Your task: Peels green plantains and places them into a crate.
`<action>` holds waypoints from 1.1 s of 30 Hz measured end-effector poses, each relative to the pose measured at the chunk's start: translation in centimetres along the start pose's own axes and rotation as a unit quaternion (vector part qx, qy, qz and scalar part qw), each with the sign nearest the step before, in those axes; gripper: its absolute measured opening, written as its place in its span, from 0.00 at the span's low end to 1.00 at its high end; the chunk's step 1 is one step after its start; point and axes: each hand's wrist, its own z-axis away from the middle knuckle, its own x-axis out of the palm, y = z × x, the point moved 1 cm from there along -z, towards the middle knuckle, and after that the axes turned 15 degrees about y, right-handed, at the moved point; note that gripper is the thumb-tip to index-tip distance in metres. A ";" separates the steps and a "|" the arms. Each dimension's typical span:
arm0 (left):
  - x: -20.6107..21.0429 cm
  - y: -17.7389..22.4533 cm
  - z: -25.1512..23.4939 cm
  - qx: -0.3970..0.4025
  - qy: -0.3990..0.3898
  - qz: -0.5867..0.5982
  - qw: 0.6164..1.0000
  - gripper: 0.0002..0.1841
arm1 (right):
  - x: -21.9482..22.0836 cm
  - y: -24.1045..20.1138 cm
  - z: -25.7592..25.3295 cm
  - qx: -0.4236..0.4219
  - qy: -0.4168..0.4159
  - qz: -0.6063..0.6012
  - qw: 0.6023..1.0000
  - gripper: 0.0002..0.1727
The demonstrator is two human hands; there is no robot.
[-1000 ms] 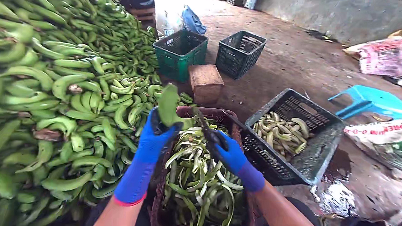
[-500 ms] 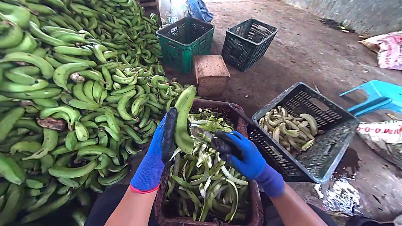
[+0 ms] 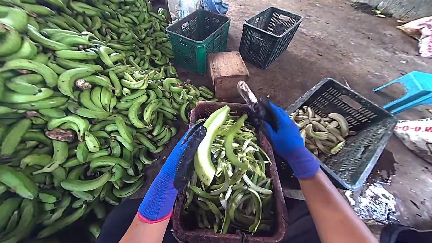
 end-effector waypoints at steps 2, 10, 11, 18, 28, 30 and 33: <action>-0.5 0.3 -0.4 0.056 0.070 -0.033 0.995 0.22 | 0.5 -0.3 1.8 -0.041 -0.061 -0.068 0.995 0.33; 0.4 0.7 1.7 0.122 0.058 -0.163 0.977 0.24 | 2.5 -2.1 1.4 -0.183 -0.026 -0.039 0.982 0.29; 0.3 0.6 1.8 0.116 0.031 -0.188 0.975 0.25 | 1.7 -1.8 0.4 -0.162 0.009 -0.013 0.987 0.30; -0.8 -0.7 -0.4 0.100 0.093 -0.095 0.986 0.22 | 1.4 -1.7 2.2 -0.092 -0.075 -0.085 0.989 0.34; 0.5 -0.2 1.4 0.025 -0.018 -0.062 0.998 0.22 | 2.2 -2.1 -0.2 -0.155 -0.044 -0.067 0.985 0.28; 0.9 -0.3 1.7 -0.001 -0.108 -0.142 0.984 0.27 | 1.5 -1.4 -1.7 -0.104 -0.022 -0.061 0.992 0.28; 0.8 -1.1 0.3 0.019 -0.043 -0.084 0.995 0.24 | 1.8 -1.2 -0.2 -0.120 -0.031 -0.070 0.990 0.29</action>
